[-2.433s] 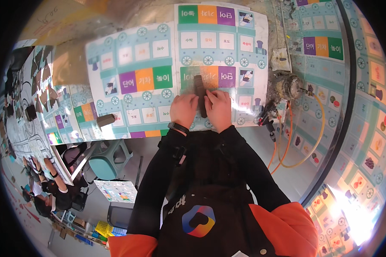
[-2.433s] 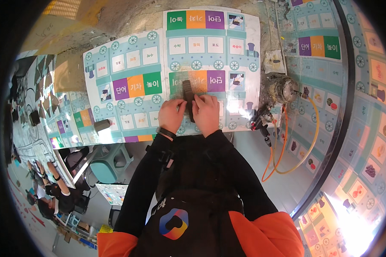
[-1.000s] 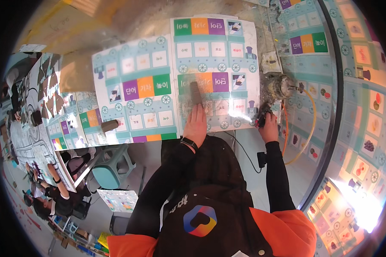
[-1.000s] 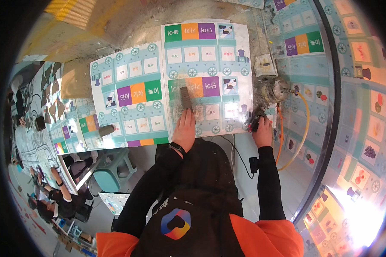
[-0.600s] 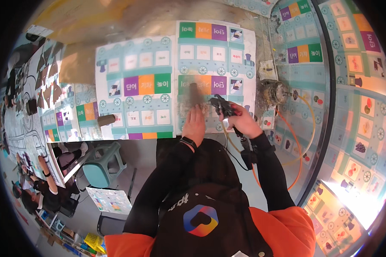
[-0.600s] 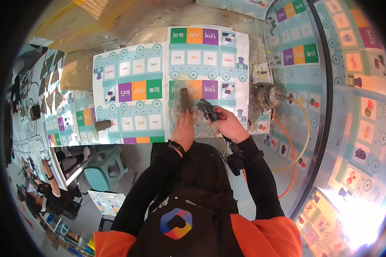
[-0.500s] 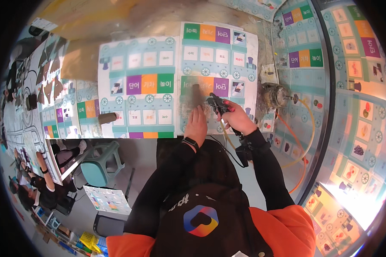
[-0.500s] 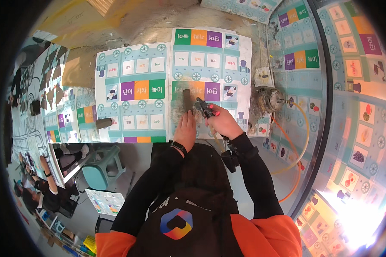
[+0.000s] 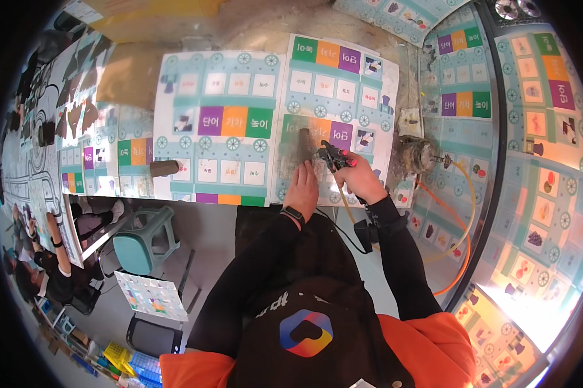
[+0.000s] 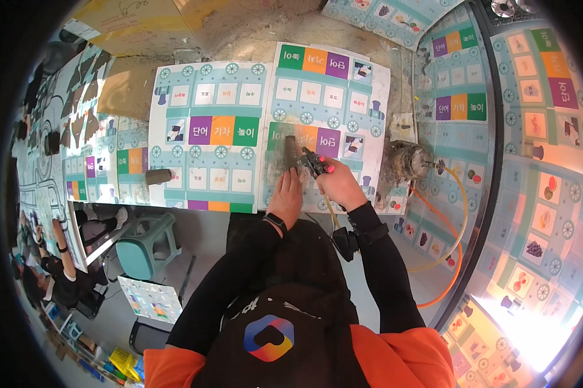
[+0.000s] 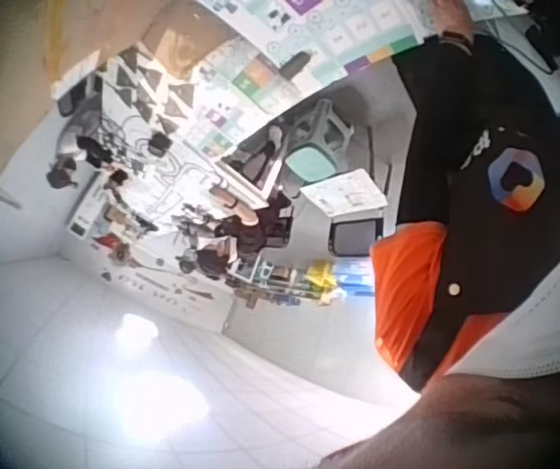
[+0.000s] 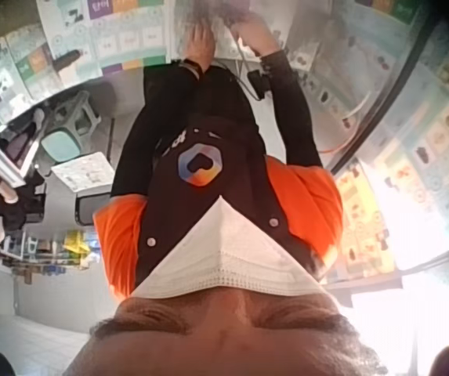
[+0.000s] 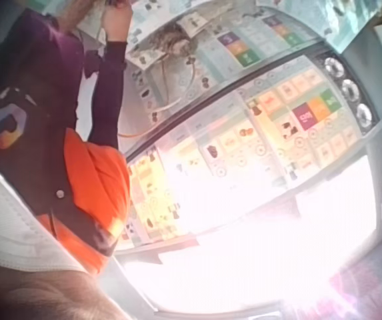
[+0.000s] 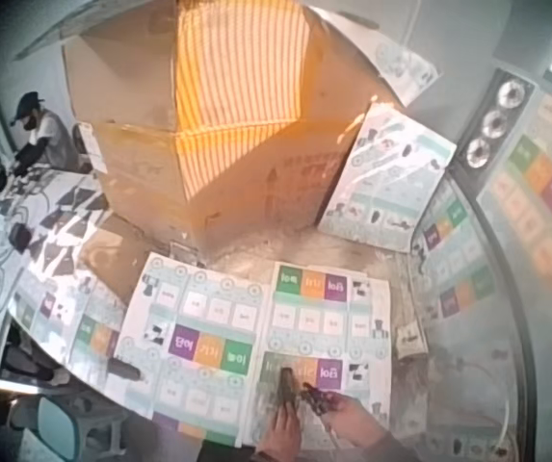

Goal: Applying adhesive to shoe lining components using a spray glue gun and stacking them.

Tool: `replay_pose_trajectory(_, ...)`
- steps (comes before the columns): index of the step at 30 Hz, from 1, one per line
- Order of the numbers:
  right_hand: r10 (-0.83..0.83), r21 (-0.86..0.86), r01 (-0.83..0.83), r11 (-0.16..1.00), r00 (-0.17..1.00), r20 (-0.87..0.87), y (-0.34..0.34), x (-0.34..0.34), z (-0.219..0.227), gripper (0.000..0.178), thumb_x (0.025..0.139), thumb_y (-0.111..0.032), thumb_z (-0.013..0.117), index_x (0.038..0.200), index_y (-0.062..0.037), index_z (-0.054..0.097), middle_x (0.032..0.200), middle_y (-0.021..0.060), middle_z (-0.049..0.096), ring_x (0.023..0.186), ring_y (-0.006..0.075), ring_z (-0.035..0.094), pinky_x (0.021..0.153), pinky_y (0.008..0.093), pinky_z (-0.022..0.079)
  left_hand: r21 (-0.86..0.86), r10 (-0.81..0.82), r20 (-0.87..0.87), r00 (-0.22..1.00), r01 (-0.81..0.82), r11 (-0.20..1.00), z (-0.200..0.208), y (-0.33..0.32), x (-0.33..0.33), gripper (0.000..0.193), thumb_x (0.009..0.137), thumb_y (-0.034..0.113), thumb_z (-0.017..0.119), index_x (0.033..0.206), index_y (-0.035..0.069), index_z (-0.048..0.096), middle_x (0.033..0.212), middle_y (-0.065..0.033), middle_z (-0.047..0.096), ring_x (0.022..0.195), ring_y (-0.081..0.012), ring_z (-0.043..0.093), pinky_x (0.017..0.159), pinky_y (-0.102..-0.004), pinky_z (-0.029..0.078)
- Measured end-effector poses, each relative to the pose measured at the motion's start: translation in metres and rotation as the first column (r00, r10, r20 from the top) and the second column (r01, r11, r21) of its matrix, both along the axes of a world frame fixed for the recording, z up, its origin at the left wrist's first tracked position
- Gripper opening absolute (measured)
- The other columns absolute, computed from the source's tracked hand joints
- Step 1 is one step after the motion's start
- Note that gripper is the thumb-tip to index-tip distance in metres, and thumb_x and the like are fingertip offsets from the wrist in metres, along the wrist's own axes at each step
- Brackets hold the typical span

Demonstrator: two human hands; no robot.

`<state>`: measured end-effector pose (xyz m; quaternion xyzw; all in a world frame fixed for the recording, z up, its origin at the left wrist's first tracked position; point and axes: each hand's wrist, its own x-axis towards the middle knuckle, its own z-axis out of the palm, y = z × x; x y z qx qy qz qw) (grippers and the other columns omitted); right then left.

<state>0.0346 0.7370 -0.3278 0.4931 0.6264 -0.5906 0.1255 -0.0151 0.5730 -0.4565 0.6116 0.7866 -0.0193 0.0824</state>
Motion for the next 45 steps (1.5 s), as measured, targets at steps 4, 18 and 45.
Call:
replay_pose_trajectory(4,0.013,0.098,-0.003,0.995,0.995,-0.098,0.009,0.003,-0.03,0.033,0.07,-0.003,0.056,0.101,0.0048,0.063,0.072,0.0108,0.062,0.06,0.0201,0.058,0.06,0.0331,0.048,0.014,0.003,-0.002,1.0,-0.003,1.0,-0.002,0.001,0.001,0.051,0.091,0.015,0.05,0.136,-0.011,0.05,0.146,-0.0269,0.044,0.135,-0.038,0.042,0.116,-0.0448,0.031)
replay_pose_trajectory(18,-0.076,0.044,0.084,0.995,0.983,-0.166,0.007,-0.008,-0.033,0.029,0.07,-0.003,0.056,0.098,0.0037,0.062,0.072,0.0131,0.063,0.064,0.0251,0.062,0.062,0.0346,0.049,0.009,0.004,0.022,1.0,-0.004,1.0,0.0,0.003,-0.001,0.05,0.091,0.014,0.049,0.134,-0.011,0.051,0.146,-0.0271,0.043,0.133,-0.0376,0.044,0.117,-0.0439,0.032)
replay_pose_trajectory(45,-0.219,-0.185,0.187,0.965,0.96,-0.174,0.011,0.016,-0.037,0.035,0.071,-0.003,0.059,0.106,0.0002,0.059,0.075,0.0066,0.063,0.064,0.0137,0.061,0.049,0.0296,0.046,0.084,0.031,0.066,0.997,-0.036,0.996,-0.005,0.006,0.0,0.046,0.089,0.011,0.052,0.129,-0.01,0.054,0.142,-0.0255,0.046,0.132,-0.0368,0.045,0.115,-0.0445,0.034)
